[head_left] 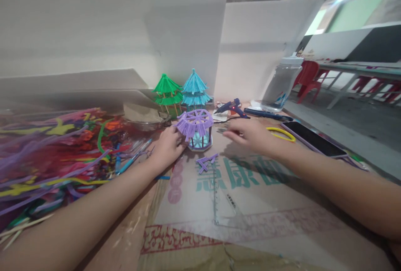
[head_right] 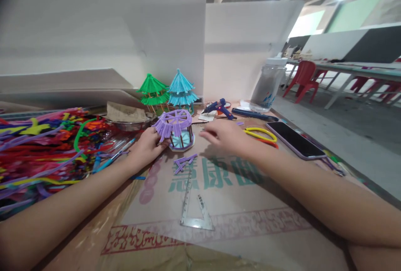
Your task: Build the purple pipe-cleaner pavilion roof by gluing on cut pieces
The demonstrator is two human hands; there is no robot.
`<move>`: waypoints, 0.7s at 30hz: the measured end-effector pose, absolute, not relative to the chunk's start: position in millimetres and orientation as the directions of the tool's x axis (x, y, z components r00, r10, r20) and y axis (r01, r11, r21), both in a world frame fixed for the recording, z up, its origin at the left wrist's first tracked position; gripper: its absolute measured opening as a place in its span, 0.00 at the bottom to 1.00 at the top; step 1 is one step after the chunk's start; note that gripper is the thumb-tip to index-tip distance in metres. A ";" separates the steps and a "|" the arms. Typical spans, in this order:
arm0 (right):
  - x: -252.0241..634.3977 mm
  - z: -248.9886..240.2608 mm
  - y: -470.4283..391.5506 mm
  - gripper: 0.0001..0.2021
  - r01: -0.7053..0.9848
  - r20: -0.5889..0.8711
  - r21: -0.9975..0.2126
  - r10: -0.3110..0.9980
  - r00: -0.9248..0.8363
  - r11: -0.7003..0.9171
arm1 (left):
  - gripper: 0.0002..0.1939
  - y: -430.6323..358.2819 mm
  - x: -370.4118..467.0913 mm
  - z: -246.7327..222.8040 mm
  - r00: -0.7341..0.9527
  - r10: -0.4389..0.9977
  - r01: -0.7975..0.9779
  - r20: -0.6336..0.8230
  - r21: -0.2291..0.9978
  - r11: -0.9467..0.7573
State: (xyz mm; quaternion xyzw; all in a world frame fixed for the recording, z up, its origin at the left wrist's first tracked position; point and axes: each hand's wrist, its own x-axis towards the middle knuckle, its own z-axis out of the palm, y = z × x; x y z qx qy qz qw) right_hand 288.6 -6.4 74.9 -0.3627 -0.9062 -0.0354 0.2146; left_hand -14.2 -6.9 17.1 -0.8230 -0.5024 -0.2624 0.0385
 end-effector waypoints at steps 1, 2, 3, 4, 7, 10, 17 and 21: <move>295.7 79.6 0.4 0.19 0.744 0.409 -0.127 0.718 -0.563 0.656 | 0.12 -6.7 -14.3 17.0 0.356 0.804 0.842 0.476 0.209 -0.497; 303.6 82.2 8.4 0.20 0.800 0.397 -0.162 0.781 -0.482 0.577 | 0.11 -6.6 -14.2 17.1 0.360 0.800 0.830 0.481 0.227 -0.510; 312.0 82.8 17.4 0.20 0.839 0.411 -0.178 0.813 -0.412 0.515 | 0.09 -6.7 -13.9 17.4 0.367 0.793 0.811 0.486 0.250 -0.529; 320.4 81.3 27.0 0.19 0.866 0.455 -0.181 0.820 -0.346 0.466 | 0.08 -6.9 -13.5 17.8 0.375 0.786 0.790 0.492 0.274 -0.549; 341.5 69.9 56.5 0.19 0.866 0.541 -0.290 0.816 -0.201 0.406 | 0.06 -8.7 -11.1 20.0 0.373 0.778 0.752 0.506 0.326 -0.572; 349.9 60.0 81.2 0.23 0.806 0.395 -0.477 0.904 -0.161 0.352 | 0.06 -11.0 -8.4 22.2 0.327 0.819 0.756 0.472 0.390 -0.526; 329.3 58.2 115.6 0.19 0.808 0.279 -0.531 0.953 -0.116 0.254 | 0.18 -8.1 -8.5 17.4 0.233 0.880 0.624 0.413 0.631 -0.461; 316.5 57.6 117.9 0.17 0.803 0.306 -0.549 0.950 -0.067 0.234 | 0.11 -2.0 -10.9 10.3 0.291 0.861 0.635 0.418 0.588 -0.500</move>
